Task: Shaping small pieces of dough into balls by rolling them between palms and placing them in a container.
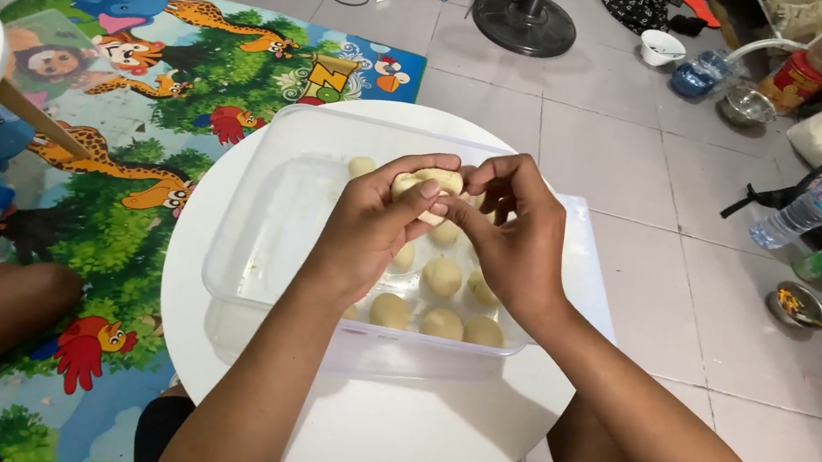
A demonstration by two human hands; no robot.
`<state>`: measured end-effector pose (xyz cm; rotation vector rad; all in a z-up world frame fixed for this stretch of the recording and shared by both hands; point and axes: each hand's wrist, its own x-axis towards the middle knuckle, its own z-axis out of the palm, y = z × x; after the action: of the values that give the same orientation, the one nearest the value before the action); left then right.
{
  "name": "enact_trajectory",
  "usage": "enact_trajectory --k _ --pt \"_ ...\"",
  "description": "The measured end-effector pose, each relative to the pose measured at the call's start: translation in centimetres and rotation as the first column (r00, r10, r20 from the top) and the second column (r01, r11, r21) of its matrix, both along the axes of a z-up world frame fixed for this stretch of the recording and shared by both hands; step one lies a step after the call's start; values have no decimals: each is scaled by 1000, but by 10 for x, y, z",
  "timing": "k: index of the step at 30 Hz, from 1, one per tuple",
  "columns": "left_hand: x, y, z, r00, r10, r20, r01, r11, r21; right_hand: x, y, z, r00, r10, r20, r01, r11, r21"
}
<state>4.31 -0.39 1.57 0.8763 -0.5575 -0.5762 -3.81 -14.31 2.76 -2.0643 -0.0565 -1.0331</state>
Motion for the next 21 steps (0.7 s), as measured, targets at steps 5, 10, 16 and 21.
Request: enact_trajectory --k 5,10,16,21 --pt "2 -3 -6 994 85 -69 -86 996 -14 -5 4 -2 987 1 162 79 871 -485" --pt "8 3 0 978 -93 -189 76 993 -92 0 4 -2 970 -37 240 173 797 -579" --pt "5 4 0 985 -146 -89 152 987 60 2 -12 -2 999 2 36 12 928 -371" --pt "3 5 -4 985 -170 22 161 963 215 -2 -14 8 887 162 -432 12 927 374"
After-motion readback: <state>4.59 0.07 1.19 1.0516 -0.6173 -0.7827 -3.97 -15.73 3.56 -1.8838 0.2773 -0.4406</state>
